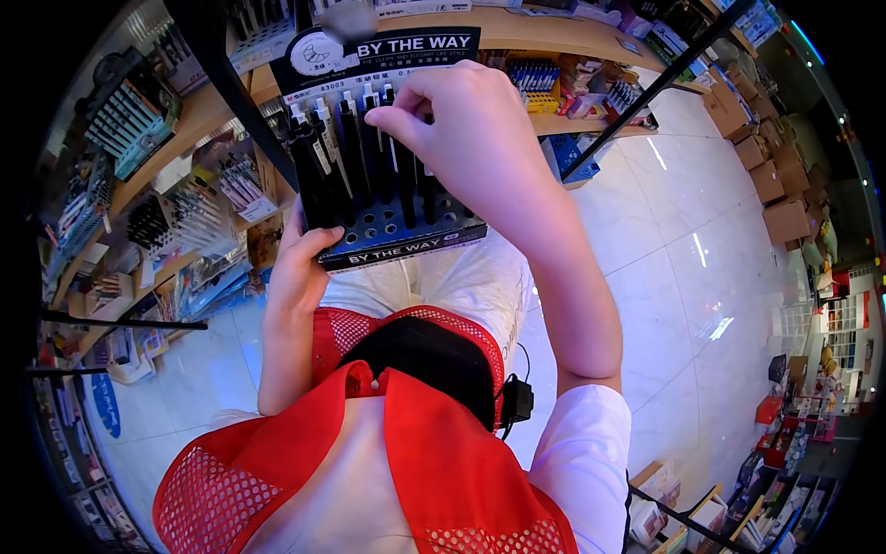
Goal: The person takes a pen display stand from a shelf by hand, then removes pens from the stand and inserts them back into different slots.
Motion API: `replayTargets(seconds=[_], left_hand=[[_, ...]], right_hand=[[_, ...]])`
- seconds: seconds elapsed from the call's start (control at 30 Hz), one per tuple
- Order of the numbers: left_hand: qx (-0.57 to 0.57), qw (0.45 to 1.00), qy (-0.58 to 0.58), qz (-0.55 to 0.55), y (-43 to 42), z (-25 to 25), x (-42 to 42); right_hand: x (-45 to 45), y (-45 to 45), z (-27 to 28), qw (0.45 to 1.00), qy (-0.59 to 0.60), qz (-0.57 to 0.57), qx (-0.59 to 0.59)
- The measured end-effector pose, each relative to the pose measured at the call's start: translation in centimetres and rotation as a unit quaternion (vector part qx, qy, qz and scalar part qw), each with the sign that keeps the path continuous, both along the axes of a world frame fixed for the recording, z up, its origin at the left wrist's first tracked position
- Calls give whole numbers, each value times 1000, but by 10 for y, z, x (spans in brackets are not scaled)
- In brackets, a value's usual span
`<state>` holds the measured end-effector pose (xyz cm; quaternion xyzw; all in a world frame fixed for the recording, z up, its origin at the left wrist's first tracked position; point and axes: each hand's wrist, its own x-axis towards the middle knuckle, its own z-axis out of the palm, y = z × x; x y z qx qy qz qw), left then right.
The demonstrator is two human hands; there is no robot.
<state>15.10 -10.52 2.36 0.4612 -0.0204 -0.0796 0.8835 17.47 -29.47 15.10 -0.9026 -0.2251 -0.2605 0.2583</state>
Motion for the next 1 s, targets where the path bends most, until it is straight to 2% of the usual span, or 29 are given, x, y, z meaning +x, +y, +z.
replayTargets(seconds=[0.17, 0.27, 0.37, 0.47, 0.57, 0.67, 0.77, 0.87, 0.97, 1.0], left_hand=[[-15, 999, 19, -21, 2, 4, 0], [-12, 1000, 14, -20, 2, 3, 0], [4, 1000, -2, -4, 0, 0, 1], [7, 1000, -3, 1, 0, 1, 1], [5, 1000, 3, 0, -2, 2, 1], [-2, 1000, 12, -19, 0, 1, 1], [-7, 999, 12, -34, 1, -2, 4], [11, 1000, -6, -22, 0, -4, 5], [19, 1000, -10, -10, -1, -4, 5], [21, 1000, -14, -5, -2, -4, 5]], right_hand=[[-1, 2, -2, 1000, -3, -27, 0], [1, 0, -1, 998, 36, 38, 42], [2, -7, 3, 995, 50, 79, 22], [1, -9, 8, 996, 0, 91, -19], [5, -10, 7, 989, -44, 142, -1], [2, -9, 7, 990, -29, 140, 6], [2, -11, 4, 981, 63, 161, 91], [3, -15, 1, 974, 92, 172, 115], [4, -15, -4, 968, 112, 158, 161], [4, -13, -6, 981, 68, 132, 126]])
